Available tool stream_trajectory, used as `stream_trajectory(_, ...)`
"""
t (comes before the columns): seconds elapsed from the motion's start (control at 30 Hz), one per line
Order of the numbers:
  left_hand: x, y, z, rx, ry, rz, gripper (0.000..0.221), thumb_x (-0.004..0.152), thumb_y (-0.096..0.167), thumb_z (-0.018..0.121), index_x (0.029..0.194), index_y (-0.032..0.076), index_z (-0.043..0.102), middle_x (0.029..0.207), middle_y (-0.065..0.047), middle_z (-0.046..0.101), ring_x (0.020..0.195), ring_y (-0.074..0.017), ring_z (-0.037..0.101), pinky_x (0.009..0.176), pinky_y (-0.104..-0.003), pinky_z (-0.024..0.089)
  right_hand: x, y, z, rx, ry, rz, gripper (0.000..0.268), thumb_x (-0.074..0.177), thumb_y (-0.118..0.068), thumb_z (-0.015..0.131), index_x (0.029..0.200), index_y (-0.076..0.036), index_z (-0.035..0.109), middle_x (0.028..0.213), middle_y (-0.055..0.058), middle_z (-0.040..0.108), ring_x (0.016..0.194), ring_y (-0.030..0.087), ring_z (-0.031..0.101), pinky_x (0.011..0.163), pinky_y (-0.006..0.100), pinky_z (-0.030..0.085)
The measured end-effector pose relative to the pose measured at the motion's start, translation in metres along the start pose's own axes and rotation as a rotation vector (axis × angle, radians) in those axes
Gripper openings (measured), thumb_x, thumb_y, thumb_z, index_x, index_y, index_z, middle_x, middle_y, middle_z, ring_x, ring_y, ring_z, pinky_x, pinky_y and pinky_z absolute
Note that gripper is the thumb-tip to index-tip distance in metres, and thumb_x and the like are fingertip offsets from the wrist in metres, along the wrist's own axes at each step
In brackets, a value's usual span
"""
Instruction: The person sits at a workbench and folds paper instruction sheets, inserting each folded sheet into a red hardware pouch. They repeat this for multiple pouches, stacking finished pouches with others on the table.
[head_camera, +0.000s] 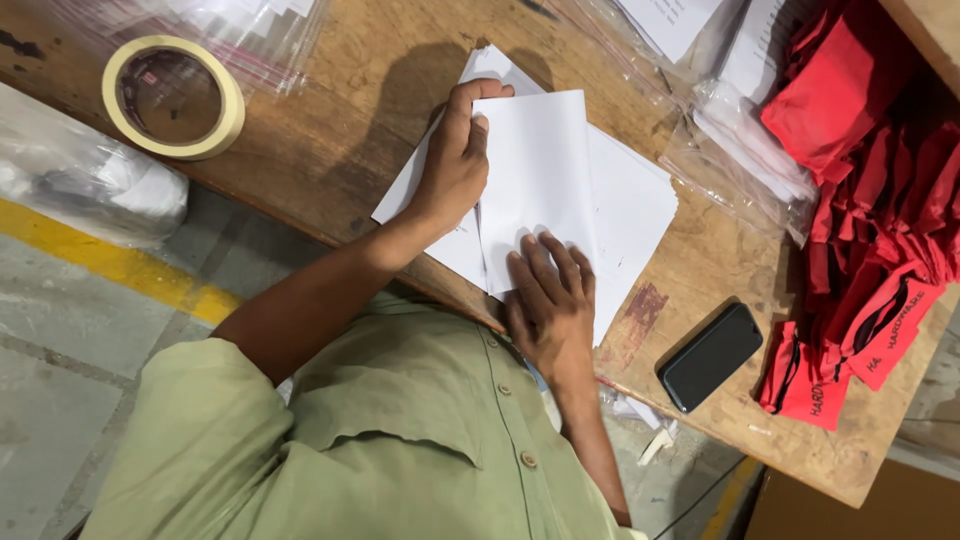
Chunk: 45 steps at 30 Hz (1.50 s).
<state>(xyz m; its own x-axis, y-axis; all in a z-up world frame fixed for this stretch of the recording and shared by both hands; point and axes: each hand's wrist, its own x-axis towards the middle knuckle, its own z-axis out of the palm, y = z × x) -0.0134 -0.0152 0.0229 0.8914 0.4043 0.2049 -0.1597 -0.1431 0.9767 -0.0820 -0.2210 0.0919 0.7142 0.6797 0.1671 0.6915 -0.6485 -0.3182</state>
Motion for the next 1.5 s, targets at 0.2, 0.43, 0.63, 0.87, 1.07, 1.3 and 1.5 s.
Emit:
stream_trajectory(0.2, -0.002, 0.011, -0.005, -0.251, -0.132, -0.090, 0.034, 0.108, -0.006, 0.035, 0.138, 0.002, 0.050, 0.143, -0.016, 0.063, 0.134, -0.0258, 0.061, 0.115, -0.035, 0.046, 0.032, 0.004, -0.050, 0.385, -0.038, 0.206, 0.057, 0.103, -0.044, 0.060, 0.142, -0.002, 0.060, 0.153, 0.019, 0.056, 0.150, 0.031, 0.047, 0.124, 0.047, 0.038)
stream_trajectory(0.43, -0.011, 0.024, -0.011, -0.069, -0.213, -0.085, 0.039, 0.105, -0.009, 0.036, 0.140, 0.002, 0.049, 0.140, -0.014, 0.065, 0.135, -0.0250, 0.060, 0.115, -0.034, 0.045, 0.074, 0.044, 0.014, -0.049, -0.017, -0.011, 0.068, 0.109, -0.042, 0.055, 0.148, 0.012, 0.046, 0.157, 0.031, 0.043, 0.152, 0.044, 0.036, 0.126, 0.054, 0.025)
stream_trajectory(0.63, -0.013, 0.033, -0.012, 0.032, -0.223, -0.022, 0.040, 0.105, -0.011, 0.040, 0.142, 0.002, 0.049, 0.135, -0.016, 0.066, 0.132, -0.0283, 0.064, 0.112, -0.037, 0.049, 0.063, 0.054, 0.029, -0.042, 0.019, 0.086, 0.064, 0.111, -0.039, 0.050, 0.151, 0.011, 0.042, 0.158, 0.031, 0.042, 0.154, 0.043, 0.036, 0.129, 0.056, 0.024)
stream_trajectory(0.87, -0.011, 0.034, -0.007, 0.116, -0.174, -0.001, 0.039, 0.106, -0.010, 0.041, 0.142, 0.003, 0.049, 0.136, -0.017, 0.066, 0.131, -0.0295, 0.065, 0.107, -0.037, 0.053, 0.074, 0.059, 0.019, -0.096, -0.010, 0.176, 0.072, 0.109, -0.045, 0.048, 0.154, 0.011, 0.038, 0.163, 0.029, 0.035, 0.156, 0.044, 0.022, 0.127, 0.058, 0.012)
stream_trajectory(1.07, -0.011, 0.033, -0.007, 0.081, -0.177, -0.002, 0.037, 0.107, -0.011, 0.038, 0.141, 0.000, 0.048, 0.138, -0.018, 0.065, 0.133, -0.0273, 0.065, 0.111, -0.036, 0.052, 0.052, 0.058, 0.015, -0.213, -0.014, 0.184, 0.064, 0.108, -0.038, 0.052, 0.153, 0.007, 0.043, 0.161, 0.022, 0.042, 0.145, 0.039, 0.038, 0.119, 0.061, 0.021)
stream_trajectory(1.3, -0.012, 0.030, -0.008, 0.070, -0.219, 0.020, 0.040, 0.106, -0.014, 0.036, 0.142, -0.002, 0.046, 0.141, -0.018, 0.062, 0.137, -0.0264, 0.063, 0.117, -0.035, 0.049, 0.006, 0.037, -0.007, -0.497, -0.122, 0.050, 0.063, 0.105, -0.039, 0.056, 0.147, 0.007, 0.048, 0.155, 0.024, 0.048, 0.132, 0.030, 0.048, 0.099, 0.055, 0.041)
stream_trajectory(1.5, -0.013, 0.023, -0.008, -0.013, -0.213, -0.003, 0.043, 0.104, -0.018, 0.034, 0.142, -0.002, 0.046, 0.144, -0.020, 0.060, 0.138, -0.0266, 0.062, 0.120, -0.035, 0.045, -0.041, 0.011, -0.038, -0.638, -0.319, -0.164, 0.060, 0.103, -0.028, 0.052, 0.149, 0.009, 0.046, 0.136, 0.043, 0.058, 0.114, 0.037, 0.055, 0.090, 0.043, 0.046)
